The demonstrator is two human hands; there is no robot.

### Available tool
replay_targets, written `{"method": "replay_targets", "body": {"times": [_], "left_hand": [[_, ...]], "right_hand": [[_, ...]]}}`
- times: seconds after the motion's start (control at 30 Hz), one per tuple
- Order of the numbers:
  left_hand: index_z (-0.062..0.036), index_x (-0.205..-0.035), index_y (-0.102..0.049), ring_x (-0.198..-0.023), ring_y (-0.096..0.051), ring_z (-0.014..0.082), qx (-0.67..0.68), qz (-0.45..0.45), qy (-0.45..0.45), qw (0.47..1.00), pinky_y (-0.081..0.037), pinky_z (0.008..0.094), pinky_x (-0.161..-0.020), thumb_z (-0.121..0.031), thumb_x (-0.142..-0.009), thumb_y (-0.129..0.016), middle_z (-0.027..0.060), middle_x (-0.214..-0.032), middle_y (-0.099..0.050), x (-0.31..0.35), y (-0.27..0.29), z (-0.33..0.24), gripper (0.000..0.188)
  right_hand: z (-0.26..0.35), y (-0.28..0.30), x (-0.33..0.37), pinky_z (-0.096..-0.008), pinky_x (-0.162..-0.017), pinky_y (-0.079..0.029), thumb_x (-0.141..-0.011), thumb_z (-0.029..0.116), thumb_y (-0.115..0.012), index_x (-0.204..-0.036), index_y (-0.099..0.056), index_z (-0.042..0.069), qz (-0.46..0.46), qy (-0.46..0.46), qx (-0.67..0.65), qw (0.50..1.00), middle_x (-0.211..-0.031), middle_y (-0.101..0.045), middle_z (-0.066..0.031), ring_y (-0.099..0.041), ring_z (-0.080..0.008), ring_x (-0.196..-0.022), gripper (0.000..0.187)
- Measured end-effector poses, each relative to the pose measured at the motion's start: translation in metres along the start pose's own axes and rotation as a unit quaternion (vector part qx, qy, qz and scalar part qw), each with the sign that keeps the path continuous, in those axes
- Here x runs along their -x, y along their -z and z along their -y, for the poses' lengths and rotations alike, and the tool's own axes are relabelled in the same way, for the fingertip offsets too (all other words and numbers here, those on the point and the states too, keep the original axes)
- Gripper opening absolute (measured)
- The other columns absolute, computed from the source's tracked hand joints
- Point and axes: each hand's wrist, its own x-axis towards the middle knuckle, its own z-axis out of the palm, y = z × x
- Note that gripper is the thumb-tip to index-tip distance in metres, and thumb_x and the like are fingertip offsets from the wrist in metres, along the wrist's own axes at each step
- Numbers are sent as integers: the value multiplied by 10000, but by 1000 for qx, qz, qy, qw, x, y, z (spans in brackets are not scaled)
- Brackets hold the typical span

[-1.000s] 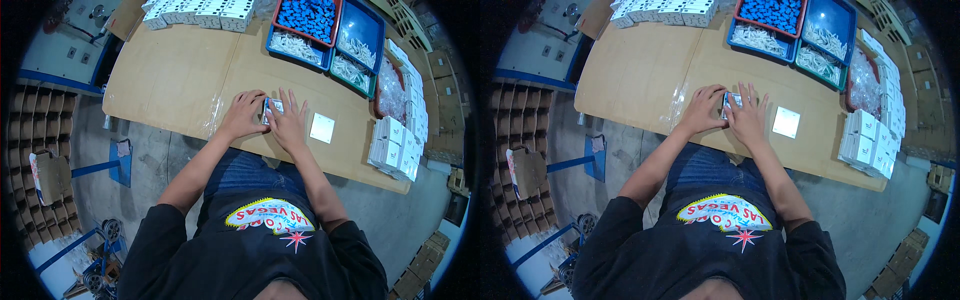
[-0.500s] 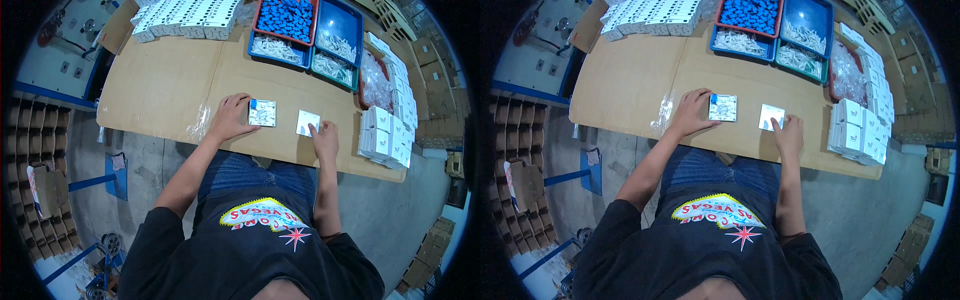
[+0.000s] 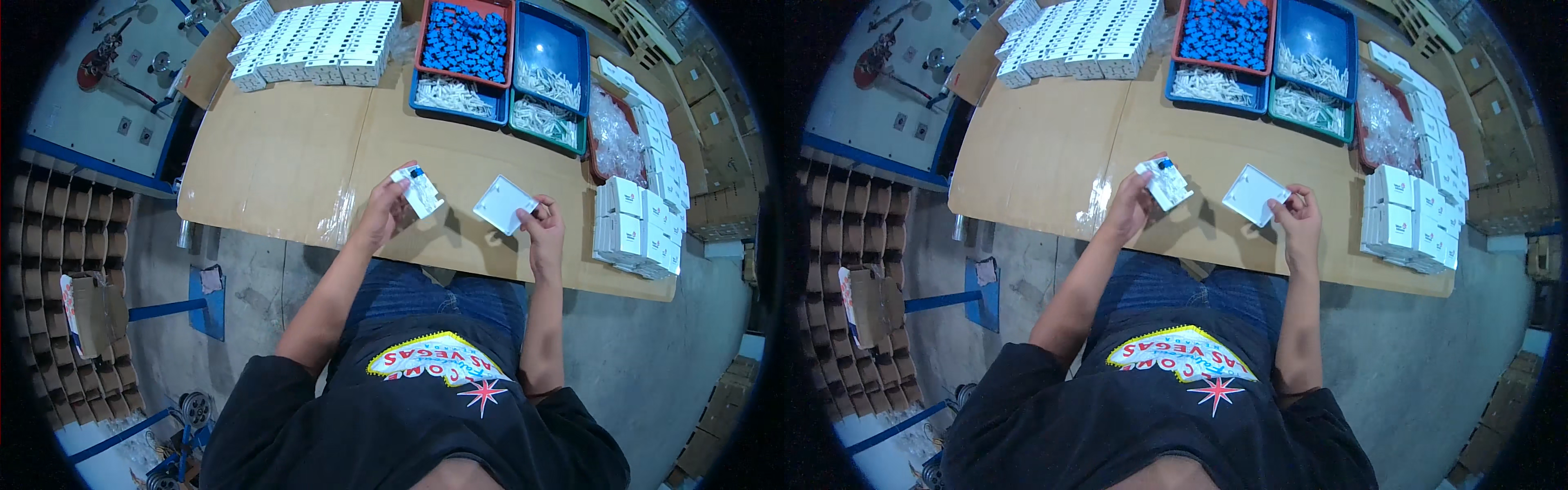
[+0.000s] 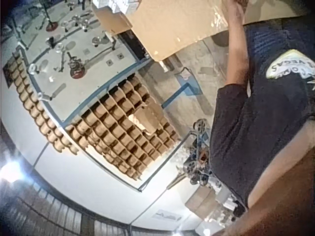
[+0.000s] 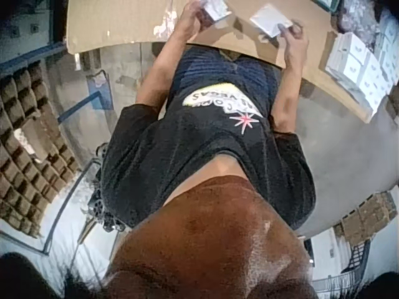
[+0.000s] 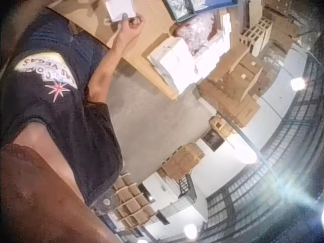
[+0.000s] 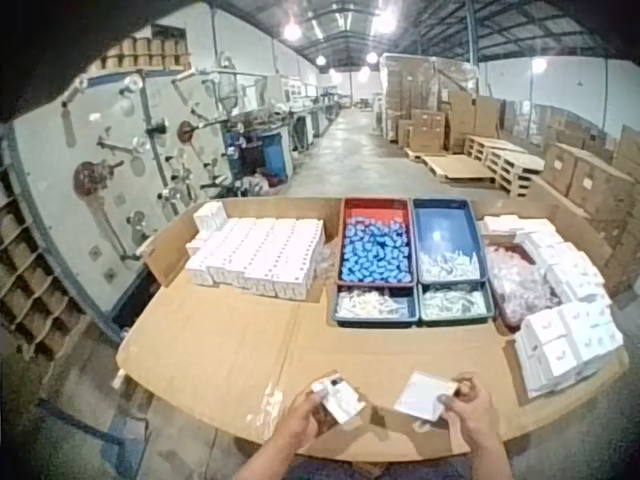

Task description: The person assembles small electrical components by hand. They open a white cardboard box, place a plastic bag containing white connectors and a blue plastic cap inside, and then close the box. The person repeats this process for multiple units, stacking the finished boxes on the table.

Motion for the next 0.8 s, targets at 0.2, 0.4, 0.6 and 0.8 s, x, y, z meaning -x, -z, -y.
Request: {"method": "replay_targets", "body": {"times": [0.2,0.4,0.6,0.8], "left_hand": [[-108,-1502,-473,-1191,-629,351,334,77,103,934,-511,517,-994,-593,-1016,-454,197,-1448,-543,28,-44,-12,687],[-119,-1516,-453,-1150,-632,330,402,128,142,895,-524,494,-961,-637,-1023,-415,202,-1455,-537,25,-54,-8,716],[-123,-1540,-422,-1146,-638,338,382,106,154,905,-530,498,-962,-633,-1028,-403,217,-1469,-520,31,-63,-4,723],[-122,-1539,-424,-1163,-636,340,387,110,165,901,-534,501,-959,-630,-1030,-398,218,-1461,-532,31,-57,0,720]], "right_hand": [[17,-3,6,-448,-1063,-508,-982,155,-660,-1219,-626,102,27,-57,-416,907,-1175,-695,-62,-662,-239,-1139,245],[-23,13,-6,-399,-902,-596,-1040,221,-617,-1197,-655,68,163,-112,-615,763,-1173,-700,-72,-690,-227,-1038,223],[-2,-20,3,-516,-1187,-396,-1114,268,-359,-1580,-283,-23,171,-151,-474,850,-1609,-365,-223,-356,-383,-1492,554],[1,-19,0,-492,-1197,-385,-1105,281,-345,-1561,-287,-70,129,-185,-525,821,-1581,-366,-299,-414,-432,-1444,579]]}}
